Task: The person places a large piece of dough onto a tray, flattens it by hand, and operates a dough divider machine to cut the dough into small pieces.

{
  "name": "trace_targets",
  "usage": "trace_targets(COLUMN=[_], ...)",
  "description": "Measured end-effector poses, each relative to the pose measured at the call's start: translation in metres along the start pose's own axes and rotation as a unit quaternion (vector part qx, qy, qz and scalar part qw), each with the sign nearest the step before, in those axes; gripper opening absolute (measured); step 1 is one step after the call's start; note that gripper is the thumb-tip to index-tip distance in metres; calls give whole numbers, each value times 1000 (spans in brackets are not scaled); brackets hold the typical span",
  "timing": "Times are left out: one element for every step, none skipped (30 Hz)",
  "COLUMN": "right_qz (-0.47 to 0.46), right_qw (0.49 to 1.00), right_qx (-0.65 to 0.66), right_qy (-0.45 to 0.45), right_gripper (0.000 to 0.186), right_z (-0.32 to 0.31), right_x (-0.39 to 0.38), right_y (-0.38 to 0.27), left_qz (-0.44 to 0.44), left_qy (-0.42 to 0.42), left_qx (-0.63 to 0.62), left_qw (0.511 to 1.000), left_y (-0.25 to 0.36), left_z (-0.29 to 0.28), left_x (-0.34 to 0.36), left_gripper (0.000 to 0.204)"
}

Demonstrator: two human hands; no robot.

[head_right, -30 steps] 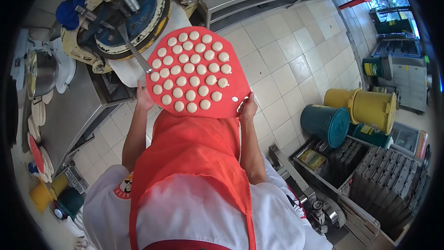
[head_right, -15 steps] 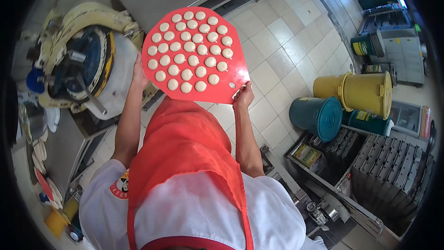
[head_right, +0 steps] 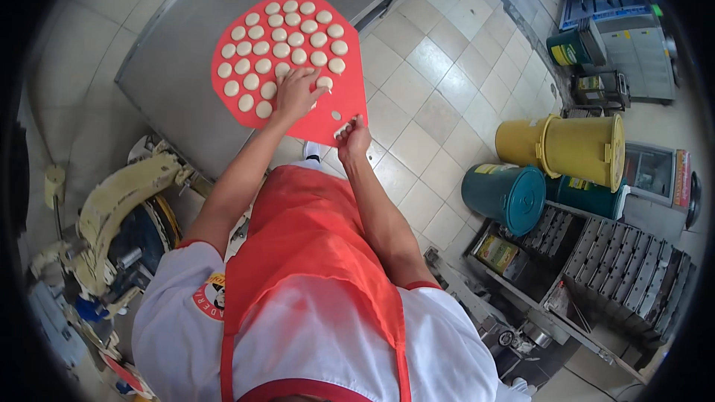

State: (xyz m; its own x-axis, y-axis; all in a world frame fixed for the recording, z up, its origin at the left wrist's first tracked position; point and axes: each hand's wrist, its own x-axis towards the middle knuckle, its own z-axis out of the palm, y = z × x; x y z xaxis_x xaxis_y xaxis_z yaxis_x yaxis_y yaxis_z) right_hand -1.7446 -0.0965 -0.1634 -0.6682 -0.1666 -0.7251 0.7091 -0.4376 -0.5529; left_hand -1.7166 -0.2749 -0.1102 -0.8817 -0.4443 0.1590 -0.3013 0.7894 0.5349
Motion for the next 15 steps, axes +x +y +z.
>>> trace_targets(right_qz=[7,-11,-6,0,7,6,14,22,30,30,31,32,39,45,52], right_qw=[1000,1000,1000,1000,1000,1000,1000,1000,999,999,999,999,999,999,998], right_qx=[10,9,10,10,9,2,5,9,12,9,5,0,-5,-12,-18], right_qy=[3,-5,-7,-10,-10,2,5,2,-1,-4,-5,-5,0,3,6], right_gripper=[29,28,28,27,27,26,26,26,26,25,25,24,24,24,23], right_z=[15,30,41,51,56,64,68,77,85,92,94,95,96,100,102], right_x=[7,17,23,29,34,42,47,52,57,61,64,66,68,71,73], right_y=[0,-4,-6,-8,-8,-9,-10,-11,-12,-12,-11,-10,-8,-8,-9], left_qz=[8,22,18,13,6,15,24,32,34,36,36,23,9,-5,-11], left_qy=[-23,-40,-37,-34,-34,-25,-16,-2,22,47,70,57,44,34,9], left_qx=[21,42,34,26,17,20,23,28,22,16,7,-12,-31,-49,-57], left_qw=[999,998,999,999,999,999,999,999,999,998,997,998,999,998,998], left_y=[-5,-10,-15,-21,-25,-30,-36,-42,-46,-49,-49,-52,-55,-57,-58], left_z=[6,10,13,14,17,19,22,22,24,26,26,25,24,23,21], left_x=[17,38,49,57,63,69,74,82,87,89,91,96,102,109,112], left_gripper=[37,35,32,30,27,25,22,20,16,13,11,9,8,8,8])
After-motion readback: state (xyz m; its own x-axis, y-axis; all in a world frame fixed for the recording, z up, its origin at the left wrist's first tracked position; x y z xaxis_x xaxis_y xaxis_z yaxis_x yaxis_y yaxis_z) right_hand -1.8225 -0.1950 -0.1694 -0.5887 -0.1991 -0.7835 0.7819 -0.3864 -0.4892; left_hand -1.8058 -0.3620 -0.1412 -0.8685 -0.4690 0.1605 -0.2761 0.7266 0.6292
